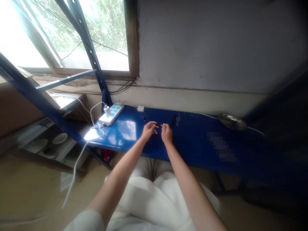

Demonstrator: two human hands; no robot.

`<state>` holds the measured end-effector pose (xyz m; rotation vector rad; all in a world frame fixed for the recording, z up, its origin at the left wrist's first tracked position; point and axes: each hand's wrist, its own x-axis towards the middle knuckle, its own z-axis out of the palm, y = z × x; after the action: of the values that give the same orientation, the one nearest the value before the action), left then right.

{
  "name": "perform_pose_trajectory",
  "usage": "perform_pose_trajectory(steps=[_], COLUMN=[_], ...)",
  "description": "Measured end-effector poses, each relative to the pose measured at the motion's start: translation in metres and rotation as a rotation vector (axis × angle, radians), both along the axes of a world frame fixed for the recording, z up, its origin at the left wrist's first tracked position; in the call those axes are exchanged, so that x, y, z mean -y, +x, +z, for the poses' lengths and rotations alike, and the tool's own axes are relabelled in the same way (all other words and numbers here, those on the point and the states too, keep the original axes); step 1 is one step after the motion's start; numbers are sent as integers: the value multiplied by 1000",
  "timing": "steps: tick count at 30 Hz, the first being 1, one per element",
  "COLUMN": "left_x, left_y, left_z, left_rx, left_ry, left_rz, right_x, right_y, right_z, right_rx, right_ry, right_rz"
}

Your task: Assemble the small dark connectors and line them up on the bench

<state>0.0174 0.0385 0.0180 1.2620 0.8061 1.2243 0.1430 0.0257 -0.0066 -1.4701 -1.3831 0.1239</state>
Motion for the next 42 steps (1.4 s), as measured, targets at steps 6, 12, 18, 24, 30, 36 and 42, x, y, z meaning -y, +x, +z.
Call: perform_pose_trajectory(steps=[6, 12, 18, 24, 30, 36, 42], left_x=[6, 6, 7, 6, 6, 8, 7], left_y=[-1, -1, -1, -2, -1, 1, 2], left_z=[-1, -4, -3, -3, -4, -1, -3], left_rx=[1, -34, -33, -20, -38, -82, -109], left_ry=[-10, -6, -15, -1, -9, -13, -6], left_rz=[0, 10, 28, 1, 11, 38, 68], right_x=[4, 3, 2, 1, -1, -1, 0], right_y=[-1, -1, -1, -1, 0, -1, -1], right_z=[1, 0, -1, -3, -5, -4, -2], right_rx=[64, 73, 76, 48, 39, 39, 25], right_ry=[-14, 21, 22, 8, 19, 16, 14], right_rz=[31, 24, 39, 59, 71, 68, 90])
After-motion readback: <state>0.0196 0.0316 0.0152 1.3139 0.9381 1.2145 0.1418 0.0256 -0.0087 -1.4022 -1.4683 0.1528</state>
